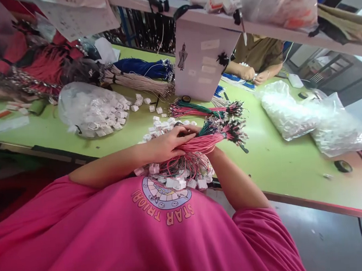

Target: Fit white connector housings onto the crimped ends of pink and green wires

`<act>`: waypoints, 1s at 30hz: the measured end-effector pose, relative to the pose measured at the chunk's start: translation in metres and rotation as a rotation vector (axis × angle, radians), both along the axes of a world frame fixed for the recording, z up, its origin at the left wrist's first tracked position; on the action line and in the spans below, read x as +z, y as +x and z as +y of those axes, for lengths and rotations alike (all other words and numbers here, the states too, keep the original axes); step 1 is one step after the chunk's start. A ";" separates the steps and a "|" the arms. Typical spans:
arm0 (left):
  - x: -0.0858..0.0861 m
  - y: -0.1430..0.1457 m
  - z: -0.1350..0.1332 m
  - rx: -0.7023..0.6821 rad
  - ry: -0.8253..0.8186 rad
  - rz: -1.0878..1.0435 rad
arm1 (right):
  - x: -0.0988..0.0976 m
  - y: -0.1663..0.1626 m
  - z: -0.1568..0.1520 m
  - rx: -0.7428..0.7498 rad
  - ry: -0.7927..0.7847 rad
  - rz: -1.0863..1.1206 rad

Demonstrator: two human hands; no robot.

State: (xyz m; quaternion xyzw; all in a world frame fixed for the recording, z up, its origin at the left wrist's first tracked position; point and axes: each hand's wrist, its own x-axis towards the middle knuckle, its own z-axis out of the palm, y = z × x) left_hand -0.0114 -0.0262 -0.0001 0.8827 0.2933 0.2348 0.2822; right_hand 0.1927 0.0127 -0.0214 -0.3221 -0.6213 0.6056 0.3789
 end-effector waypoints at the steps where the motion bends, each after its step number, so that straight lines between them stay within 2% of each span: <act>1: 0.002 -0.003 -0.003 0.001 0.021 0.030 | 0.001 0.001 -0.003 0.008 -0.009 0.043; 4: 0.001 -0.012 0.000 0.009 -0.076 -0.020 | 0.002 0.002 -0.011 0.079 -0.069 0.169; 8: -0.007 -0.019 0.031 0.325 -0.403 -0.454 | -0.001 0.002 -0.013 0.058 -0.095 0.134; 9: -0.008 -0.019 0.039 0.329 -0.503 -0.491 | -0.003 0.002 -0.013 0.036 -0.086 0.130; 12: -0.011 -0.013 0.051 0.180 -0.762 -0.454 | -0.010 0.000 -0.009 -0.008 -0.025 0.091; 14: -0.012 -0.008 0.047 0.196 -0.802 -0.470 | -0.018 -0.001 -0.009 -0.100 0.060 0.010; 17: -0.014 -0.002 0.029 0.291 -0.628 -0.569 | -0.030 0.003 -0.015 -0.290 0.276 -0.188; 20: -0.014 0.001 0.012 0.266 -0.442 -0.593 | -0.026 0.022 -0.038 -0.285 0.450 -0.439; 22: -0.013 0.001 0.006 0.262 -0.368 -0.554 | -0.009 0.040 -0.061 -0.258 0.481 -0.512; 24: -0.012 0.002 0.004 0.264 -0.232 -0.495 | 0.016 0.055 -0.084 -0.065 0.523 -0.757; 25: -0.012 0.003 0.004 0.261 -0.136 -0.464 | 0.030 0.058 -0.093 -0.053 0.536 -0.806; 27: -0.014 0.006 0.005 0.233 0.057 -0.415 | 0.052 0.054 -0.104 -0.062 0.518 -0.698; 29: -0.017 0.011 0.007 0.186 0.182 -0.411 | 0.062 0.036 -0.103 -0.197 0.355 -0.503; 30: -0.018 0.013 0.007 0.167 0.207 -0.430 | 0.062 0.024 -0.099 -0.210 0.251 -0.391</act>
